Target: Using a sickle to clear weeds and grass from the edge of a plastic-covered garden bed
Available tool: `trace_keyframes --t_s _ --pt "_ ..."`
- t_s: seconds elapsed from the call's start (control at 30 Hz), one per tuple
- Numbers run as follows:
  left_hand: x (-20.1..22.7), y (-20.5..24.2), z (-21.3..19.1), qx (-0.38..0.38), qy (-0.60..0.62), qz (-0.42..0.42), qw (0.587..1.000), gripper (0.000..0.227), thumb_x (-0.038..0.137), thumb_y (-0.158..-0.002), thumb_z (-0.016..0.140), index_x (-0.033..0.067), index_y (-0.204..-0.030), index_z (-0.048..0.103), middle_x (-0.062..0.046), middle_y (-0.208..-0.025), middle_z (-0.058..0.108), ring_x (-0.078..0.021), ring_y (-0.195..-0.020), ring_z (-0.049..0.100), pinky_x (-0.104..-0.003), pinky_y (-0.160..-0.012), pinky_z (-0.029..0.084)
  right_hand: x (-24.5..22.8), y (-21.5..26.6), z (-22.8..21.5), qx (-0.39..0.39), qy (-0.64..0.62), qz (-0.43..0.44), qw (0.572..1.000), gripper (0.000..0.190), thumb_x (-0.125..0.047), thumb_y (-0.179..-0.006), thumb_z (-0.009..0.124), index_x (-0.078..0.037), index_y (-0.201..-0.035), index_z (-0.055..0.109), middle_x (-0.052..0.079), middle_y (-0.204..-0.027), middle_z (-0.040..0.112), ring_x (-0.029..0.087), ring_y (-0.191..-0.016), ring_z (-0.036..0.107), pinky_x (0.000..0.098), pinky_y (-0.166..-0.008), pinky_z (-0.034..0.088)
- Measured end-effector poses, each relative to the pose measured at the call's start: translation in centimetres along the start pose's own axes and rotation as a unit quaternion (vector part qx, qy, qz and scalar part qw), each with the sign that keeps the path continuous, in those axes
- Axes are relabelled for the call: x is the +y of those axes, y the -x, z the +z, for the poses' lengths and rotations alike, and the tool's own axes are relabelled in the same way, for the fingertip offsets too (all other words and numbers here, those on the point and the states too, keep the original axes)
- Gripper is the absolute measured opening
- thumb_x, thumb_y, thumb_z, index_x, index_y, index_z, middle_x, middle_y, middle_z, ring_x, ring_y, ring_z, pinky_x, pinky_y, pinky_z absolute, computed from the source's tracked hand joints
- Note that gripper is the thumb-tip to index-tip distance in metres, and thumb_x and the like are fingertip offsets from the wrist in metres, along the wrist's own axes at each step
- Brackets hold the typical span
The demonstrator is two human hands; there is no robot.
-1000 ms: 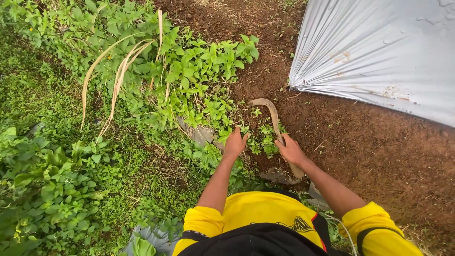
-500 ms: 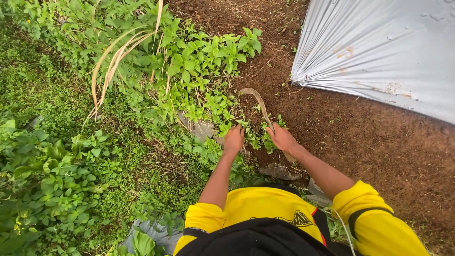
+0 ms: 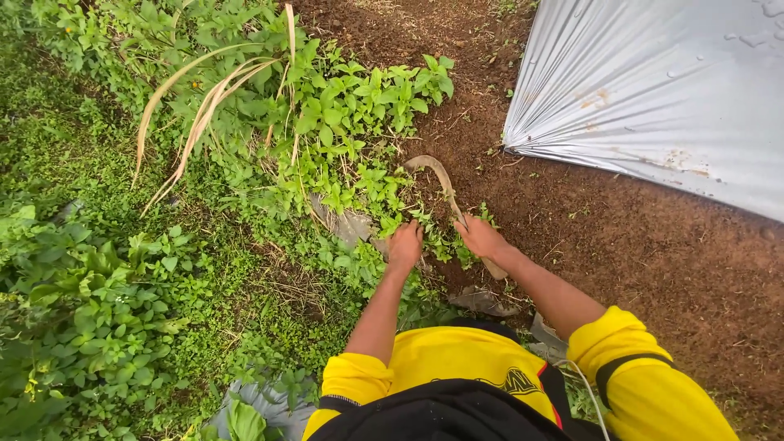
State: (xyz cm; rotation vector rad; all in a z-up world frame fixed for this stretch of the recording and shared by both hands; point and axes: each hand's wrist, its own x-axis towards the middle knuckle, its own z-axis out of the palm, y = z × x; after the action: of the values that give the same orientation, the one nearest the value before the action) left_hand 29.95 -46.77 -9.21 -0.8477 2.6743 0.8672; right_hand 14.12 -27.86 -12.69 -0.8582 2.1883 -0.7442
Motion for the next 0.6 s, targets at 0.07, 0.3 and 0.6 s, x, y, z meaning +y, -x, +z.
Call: trace_keyframes --t_s 0.07,0.3,0.6 --pt "0.3 1.0 -0.5 -0.002 0.014 -0.007 1.0 0.04 0.038 -0.121 0.037 0.0159 -0.146 0.061 -0.014 -0.145 0.066 -0.0323 -0.141 0.062 -0.061 -0.118 0.042 2.0 1.7 0.5 -0.012 0.011 0.004 1.0 0.059 -0.039 -0.127 0.04 0.011 -0.154 0.054 0.023 -0.083 0.075 0.019 -0.048 0.061 0.0388 -0.044 0.051" --pt "-1.7 -1.4 2.5 0.003 0.054 -0.003 0.999 0.043 0.038 -0.121 0.04 0.0132 -0.149 0.061 -0.02 -0.151 0.063 -0.0361 -0.143 0.061 -0.063 -0.121 0.042 0.8 4.9 -1.3 -0.001 0.062 0.01 0.998 0.064 -0.04 -0.127 0.041 0.014 -0.161 0.046 0.035 -0.108 0.078 0.028 -0.062 0.072 0.0467 -0.053 0.052" --pt "-0.5 0.0 2.0 0.005 0.097 0.003 0.995 0.047 0.032 -0.122 0.038 0.0033 -0.156 0.054 -0.026 -0.153 0.059 -0.0425 -0.147 0.055 -0.07 -0.124 0.039 1.2 3.6 -0.8 -0.003 0.045 0.041 0.998 0.069 -0.042 -0.127 0.041 0.013 -0.168 0.038 0.036 -0.122 0.076 0.029 -0.068 0.074 0.0464 -0.054 0.056"
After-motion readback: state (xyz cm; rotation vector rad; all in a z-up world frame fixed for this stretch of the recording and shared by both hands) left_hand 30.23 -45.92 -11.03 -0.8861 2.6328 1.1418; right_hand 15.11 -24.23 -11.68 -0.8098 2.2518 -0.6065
